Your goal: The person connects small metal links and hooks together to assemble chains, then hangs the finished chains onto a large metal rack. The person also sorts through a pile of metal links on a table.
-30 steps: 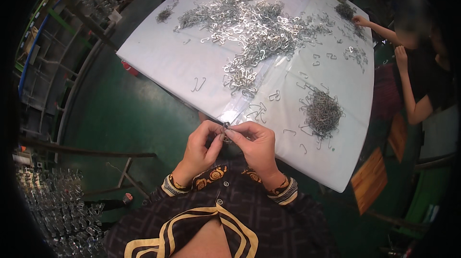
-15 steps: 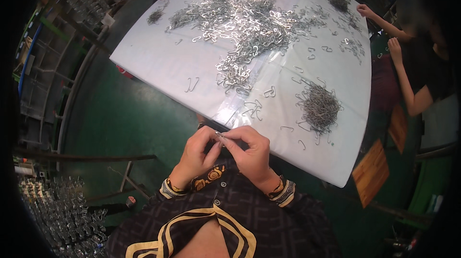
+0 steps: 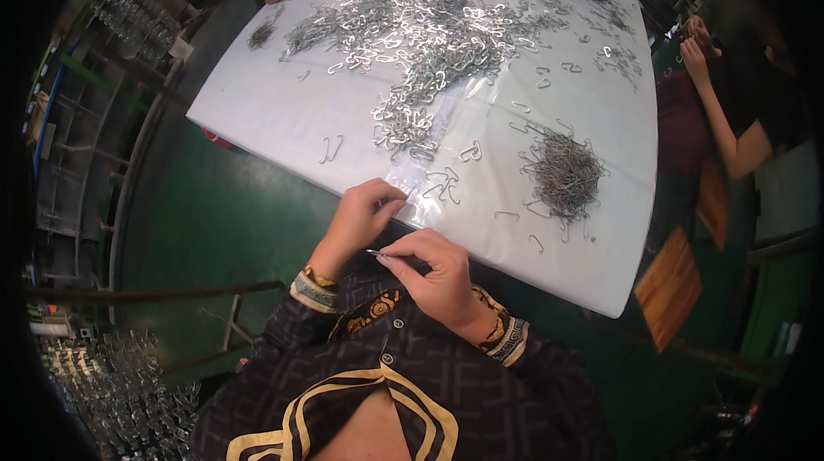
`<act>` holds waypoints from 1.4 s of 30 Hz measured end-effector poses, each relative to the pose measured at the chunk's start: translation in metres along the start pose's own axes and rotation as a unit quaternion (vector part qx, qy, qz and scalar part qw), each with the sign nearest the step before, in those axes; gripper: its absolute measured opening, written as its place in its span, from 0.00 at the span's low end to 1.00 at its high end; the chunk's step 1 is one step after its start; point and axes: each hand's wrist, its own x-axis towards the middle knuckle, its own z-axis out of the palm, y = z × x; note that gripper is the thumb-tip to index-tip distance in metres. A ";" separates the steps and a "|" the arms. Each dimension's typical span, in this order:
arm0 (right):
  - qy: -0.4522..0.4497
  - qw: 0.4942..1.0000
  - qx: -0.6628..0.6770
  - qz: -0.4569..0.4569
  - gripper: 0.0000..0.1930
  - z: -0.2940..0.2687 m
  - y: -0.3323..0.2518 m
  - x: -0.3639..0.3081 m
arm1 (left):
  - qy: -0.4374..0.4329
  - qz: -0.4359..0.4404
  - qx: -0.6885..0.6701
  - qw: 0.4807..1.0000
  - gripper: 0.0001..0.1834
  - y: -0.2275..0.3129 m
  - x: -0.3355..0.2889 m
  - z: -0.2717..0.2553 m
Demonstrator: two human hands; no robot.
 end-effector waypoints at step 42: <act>0.075 0.988 0.060 0.117 0.04 0.003 0.021 -0.005 | -0.011 -0.067 -0.427 0.902 0.04 0.033 -0.031 -0.037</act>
